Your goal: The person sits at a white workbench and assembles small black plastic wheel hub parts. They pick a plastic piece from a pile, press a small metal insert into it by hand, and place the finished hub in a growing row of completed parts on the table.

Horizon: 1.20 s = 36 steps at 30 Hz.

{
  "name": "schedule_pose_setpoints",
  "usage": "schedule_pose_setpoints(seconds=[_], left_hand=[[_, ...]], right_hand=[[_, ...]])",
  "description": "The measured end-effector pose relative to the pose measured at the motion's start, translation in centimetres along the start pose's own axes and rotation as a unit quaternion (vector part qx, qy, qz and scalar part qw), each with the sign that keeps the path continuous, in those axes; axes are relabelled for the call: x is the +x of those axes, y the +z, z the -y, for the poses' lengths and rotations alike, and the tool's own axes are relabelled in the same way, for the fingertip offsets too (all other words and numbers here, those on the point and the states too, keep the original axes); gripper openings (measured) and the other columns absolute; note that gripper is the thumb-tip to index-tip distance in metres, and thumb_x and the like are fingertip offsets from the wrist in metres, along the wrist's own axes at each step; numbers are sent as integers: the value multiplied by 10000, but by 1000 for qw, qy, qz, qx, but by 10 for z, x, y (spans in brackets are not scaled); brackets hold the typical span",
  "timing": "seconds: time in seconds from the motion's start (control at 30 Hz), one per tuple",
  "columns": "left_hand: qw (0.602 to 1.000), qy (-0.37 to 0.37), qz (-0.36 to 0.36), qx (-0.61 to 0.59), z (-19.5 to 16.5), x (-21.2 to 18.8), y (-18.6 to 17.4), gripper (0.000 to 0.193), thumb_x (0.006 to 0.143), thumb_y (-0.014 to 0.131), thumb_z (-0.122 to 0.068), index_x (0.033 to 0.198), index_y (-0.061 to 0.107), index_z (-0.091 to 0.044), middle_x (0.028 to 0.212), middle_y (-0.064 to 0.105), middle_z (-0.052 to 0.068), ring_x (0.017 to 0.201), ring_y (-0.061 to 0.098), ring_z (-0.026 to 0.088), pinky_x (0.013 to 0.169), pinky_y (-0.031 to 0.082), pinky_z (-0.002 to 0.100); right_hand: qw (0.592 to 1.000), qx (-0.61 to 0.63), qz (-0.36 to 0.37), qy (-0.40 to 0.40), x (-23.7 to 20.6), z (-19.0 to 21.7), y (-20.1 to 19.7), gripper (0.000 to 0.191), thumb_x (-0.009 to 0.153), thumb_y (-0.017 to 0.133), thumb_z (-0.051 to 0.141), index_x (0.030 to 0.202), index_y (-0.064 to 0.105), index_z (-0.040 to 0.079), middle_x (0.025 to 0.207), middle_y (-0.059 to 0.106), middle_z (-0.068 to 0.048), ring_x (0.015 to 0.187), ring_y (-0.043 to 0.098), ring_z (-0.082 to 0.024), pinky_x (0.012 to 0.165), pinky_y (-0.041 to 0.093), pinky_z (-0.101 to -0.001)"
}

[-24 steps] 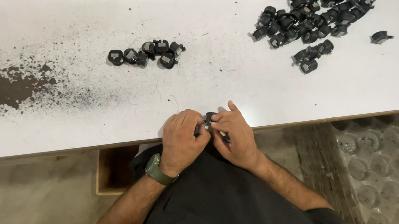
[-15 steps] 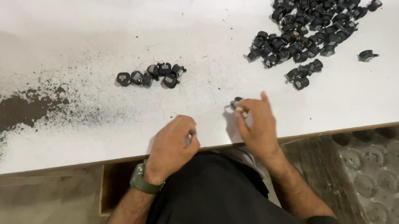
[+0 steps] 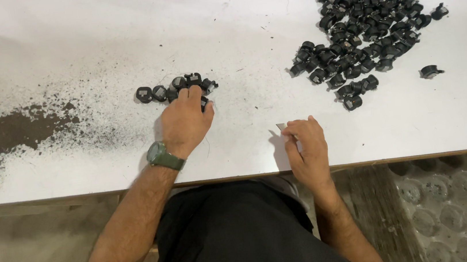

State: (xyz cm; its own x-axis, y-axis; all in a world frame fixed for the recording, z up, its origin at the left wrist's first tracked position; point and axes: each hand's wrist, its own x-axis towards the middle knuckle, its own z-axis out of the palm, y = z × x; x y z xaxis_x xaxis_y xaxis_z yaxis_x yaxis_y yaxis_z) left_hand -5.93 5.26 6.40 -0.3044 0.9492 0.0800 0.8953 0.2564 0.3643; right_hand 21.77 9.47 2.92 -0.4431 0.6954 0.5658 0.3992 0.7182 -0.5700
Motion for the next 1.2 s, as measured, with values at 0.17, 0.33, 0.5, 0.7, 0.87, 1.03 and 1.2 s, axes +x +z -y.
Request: schedule_pose_setpoints(seconds=[0.17, 0.33, 0.5, 0.7, 0.87, 1.03, 1.2], left_hand=[[960, 28, 102, -259, -14, -51, 2, 352, 953, 653, -226, 1292, 669, -134, 983, 737, 64, 760, 646, 153, 652, 535, 308], [907, 71, 141, -390, -4, -56, 11, 385, 891, 674, -113, 1253, 574, -28, 1065, 773, 80, 761, 673, 125, 664, 560, 294], [919, 69, 172, -347, -4, -57, 7, 484, 882, 647, -129, 1333, 492, -44, 1171, 736, 89, 771, 724, 159, 670, 569, 312], [946, 217, -125, -207, -9, -75, 1, 396, 879, 660, -59, 1273, 620, -50, 1360, 616, 151, 1164, 652, 263, 928, 564, 394], [944, 285, -117, -117, -10, -92, 13, 379, 804, 725, -82, 1180, 673, -68, 1350, 588, 153, 1258, 576, 314, 947, 521, 443], [930, 301, -200, -71, -7, -100, 35, 276, 856, 787, -131, 1120, 718, -88, 1334, 612, 91, 1279, 578, 276, 975, 496, 425], [935, 280, -209, -66, -12, -92, 52, 184, 848, 776, -124, 1012, 707, -79, 1317, 623, 107, 1266, 577, 271, 995, 486, 435]], right_hand=[[998, -14, 57, -29, -4, 11, -14, 285, 867, 636, -35, 1082, 703, 141, 980, 624, -59, 1196, 617, -272, 1245, 309, -585], [986, -13, 139, -92, 7, 13, 18, 479, 771, 805, 148, 1233, 683, 110, 1104, 581, -108, 1225, 537, -320, 1163, 263, -635], [982, -31, 148, -115, -2, 28, 46, 449, 793, 867, 231, 1191, 692, 117, 1122, 582, -73, 1248, 553, -296, 1214, 292, -619], [989, -55, 100, -98, -6, 26, 39, 410, 786, 883, 278, 1104, 695, 99, 1088, 601, -83, 1216, 564, -295, 1215, 267, -625], [987, -71, 108, -96, -11, 33, 38, 409, 775, 875, 266, 1099, 707, 82, 1086, 606, -86, 1201, 566, -297, 1206, 236, -630], [991, -78, 79, -70, -20, 38, 42, 359, 771, 874, 242, 1046, 698, 93, 1076, 593, -87, 1153, 568, -289, 1237, 233, -617], [991, -92, 84, -47, -15, 20, 45, 344, 785, 890, 244, 1024, 699, 85, 1056, 582, -85, 1126, 558, -286, 1230, 210, -635]])
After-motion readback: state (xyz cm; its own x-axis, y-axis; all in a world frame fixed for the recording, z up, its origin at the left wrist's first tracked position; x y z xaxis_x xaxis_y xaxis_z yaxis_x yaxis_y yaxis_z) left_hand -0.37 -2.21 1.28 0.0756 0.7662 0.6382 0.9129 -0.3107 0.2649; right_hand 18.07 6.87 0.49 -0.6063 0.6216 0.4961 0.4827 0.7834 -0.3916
